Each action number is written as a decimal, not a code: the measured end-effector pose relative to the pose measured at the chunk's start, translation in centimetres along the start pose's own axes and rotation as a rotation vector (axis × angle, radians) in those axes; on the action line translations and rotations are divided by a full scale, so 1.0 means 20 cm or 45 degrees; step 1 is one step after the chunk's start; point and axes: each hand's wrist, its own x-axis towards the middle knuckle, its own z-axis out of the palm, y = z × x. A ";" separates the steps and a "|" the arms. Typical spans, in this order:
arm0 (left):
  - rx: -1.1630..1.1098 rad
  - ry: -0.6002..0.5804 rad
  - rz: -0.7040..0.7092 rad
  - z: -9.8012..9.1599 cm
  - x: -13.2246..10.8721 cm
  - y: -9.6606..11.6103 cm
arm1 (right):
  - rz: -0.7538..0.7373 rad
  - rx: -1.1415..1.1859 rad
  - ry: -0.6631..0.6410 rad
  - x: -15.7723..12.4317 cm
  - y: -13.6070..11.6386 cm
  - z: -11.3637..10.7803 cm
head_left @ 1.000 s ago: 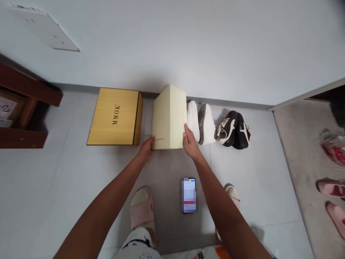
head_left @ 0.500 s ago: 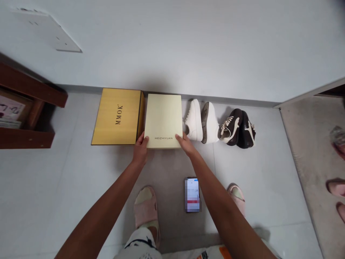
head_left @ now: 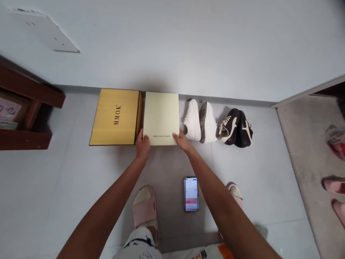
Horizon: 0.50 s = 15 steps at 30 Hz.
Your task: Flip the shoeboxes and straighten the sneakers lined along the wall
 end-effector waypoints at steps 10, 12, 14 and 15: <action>0.053 -0.464 0.453 0.36 -0.26 0.35 | -0.067 -0.056 0.581 -0.14 0.12 -0.72; -0.004 -0.586 0.242 0.55 -0.26 0.37 | -0.016 -0.192 0.663 -0.18 0.19 -0.86; 0.063 -0.610 0.029 0.72 -0.25 0.36 | 0.059 -0.336 0.627 -0.22 0.25 -0.93; 0.137 -0.589 -0.040 0.80 -0.25 0.34 | 0.088 -0.398 0.578 -0.23 0.28 -0.95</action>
